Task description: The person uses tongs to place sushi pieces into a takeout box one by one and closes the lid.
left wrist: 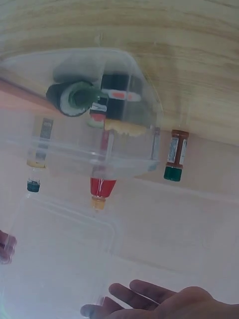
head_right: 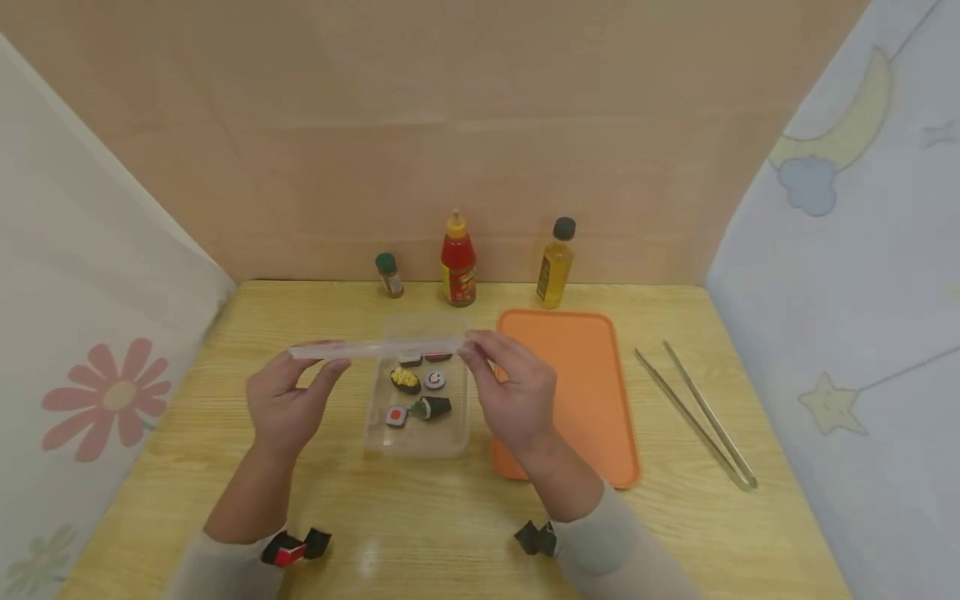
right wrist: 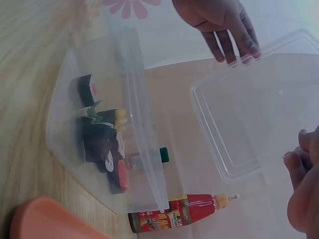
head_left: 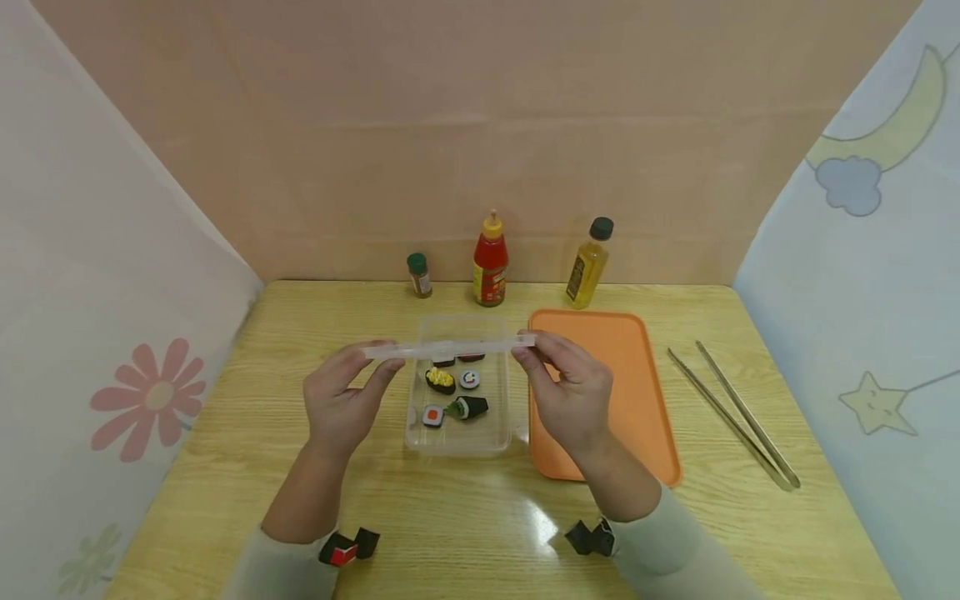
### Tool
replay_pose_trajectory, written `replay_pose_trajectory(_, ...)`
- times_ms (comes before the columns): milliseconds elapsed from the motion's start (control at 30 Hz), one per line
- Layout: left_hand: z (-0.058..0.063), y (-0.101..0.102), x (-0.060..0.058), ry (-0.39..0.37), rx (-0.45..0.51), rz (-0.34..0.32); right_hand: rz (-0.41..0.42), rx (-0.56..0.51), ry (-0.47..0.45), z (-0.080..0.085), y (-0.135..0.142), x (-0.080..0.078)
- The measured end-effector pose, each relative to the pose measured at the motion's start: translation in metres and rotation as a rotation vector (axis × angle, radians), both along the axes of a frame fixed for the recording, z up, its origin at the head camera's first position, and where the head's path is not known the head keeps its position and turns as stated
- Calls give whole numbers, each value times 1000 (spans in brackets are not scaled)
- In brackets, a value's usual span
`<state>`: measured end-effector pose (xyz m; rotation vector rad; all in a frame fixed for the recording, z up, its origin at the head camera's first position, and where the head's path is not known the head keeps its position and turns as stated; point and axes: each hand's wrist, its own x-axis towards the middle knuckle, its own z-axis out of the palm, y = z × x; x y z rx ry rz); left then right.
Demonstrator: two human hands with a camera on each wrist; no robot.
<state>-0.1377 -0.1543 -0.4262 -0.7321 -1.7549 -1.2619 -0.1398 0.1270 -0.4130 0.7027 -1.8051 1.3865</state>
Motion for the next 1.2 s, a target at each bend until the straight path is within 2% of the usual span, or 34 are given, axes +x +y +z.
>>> replay_pose_trajectory(267,0,1,-2,-111,-19,3,82,-41,-43,8,1,-1)
replay_pose_trajectory(500,-1,3,-1,-325,-42,81,-8,46,-93,5,2,-5)
replay_pose_trajectory(767,-4,0,0,-559,-5,73,-39,98,-185,-4,0,-14)
replay_pose_trajectory(1000,-13,-6,-4,-697,-76,78,-34,131,-367,-19,-1,-22)
replay_pose_trajectory(1200,-27,-10,-8,-794,-142,85,-47,288,-576,-29,-1,-28)
